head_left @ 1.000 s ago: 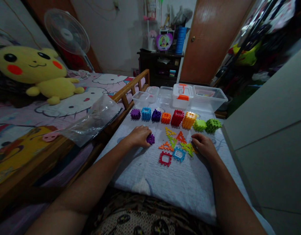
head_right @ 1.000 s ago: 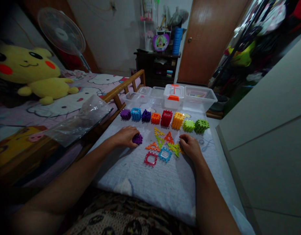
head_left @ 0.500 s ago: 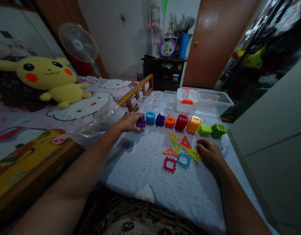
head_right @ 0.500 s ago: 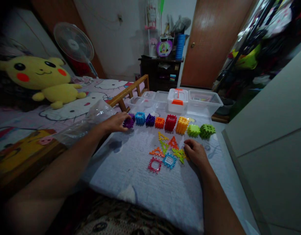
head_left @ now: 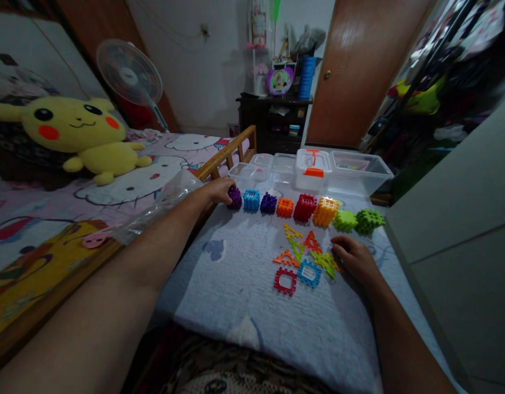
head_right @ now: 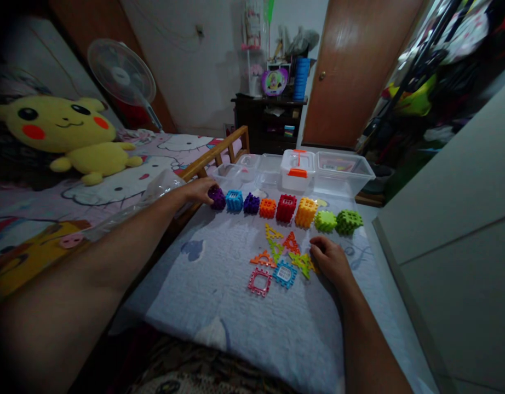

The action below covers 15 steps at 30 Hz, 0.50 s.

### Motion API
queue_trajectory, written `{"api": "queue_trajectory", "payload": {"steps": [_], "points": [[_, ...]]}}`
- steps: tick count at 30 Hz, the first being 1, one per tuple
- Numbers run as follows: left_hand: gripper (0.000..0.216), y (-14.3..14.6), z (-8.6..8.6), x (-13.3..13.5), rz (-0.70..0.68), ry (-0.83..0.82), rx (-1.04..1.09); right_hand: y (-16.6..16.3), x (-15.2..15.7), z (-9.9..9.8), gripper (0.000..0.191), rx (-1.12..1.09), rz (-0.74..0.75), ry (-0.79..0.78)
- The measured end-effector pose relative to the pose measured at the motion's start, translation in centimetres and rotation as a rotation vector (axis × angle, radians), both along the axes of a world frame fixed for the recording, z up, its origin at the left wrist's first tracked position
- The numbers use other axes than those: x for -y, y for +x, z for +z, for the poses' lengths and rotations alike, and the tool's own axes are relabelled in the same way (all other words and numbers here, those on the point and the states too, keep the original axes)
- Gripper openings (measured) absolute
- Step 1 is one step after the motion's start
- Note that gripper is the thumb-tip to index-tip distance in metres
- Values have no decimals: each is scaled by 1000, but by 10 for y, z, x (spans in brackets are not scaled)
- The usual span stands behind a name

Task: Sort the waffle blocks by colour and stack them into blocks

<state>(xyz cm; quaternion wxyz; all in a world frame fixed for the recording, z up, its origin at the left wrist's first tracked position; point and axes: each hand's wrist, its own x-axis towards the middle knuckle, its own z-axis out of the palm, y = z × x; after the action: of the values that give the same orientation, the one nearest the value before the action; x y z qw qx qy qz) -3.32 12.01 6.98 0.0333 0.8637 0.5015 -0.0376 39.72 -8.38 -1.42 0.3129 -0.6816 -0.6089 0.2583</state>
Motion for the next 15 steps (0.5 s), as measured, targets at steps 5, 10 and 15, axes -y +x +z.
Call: {"api": "queue_trajectory", "payload": {"steps": [5, 10, 15], "points": [[46, 2, 1, -1, -4, -16, -23, 1, 1, 0, 32, 16, -11, 0], [54, 1, -2, 0, -10, -39, -35, 2, 1, -1, 31, 3, 9, -2], [68, 0, -11, 1, 11, -28, 32, 2, 0, -4, 31, -17, 12, 12]]}}
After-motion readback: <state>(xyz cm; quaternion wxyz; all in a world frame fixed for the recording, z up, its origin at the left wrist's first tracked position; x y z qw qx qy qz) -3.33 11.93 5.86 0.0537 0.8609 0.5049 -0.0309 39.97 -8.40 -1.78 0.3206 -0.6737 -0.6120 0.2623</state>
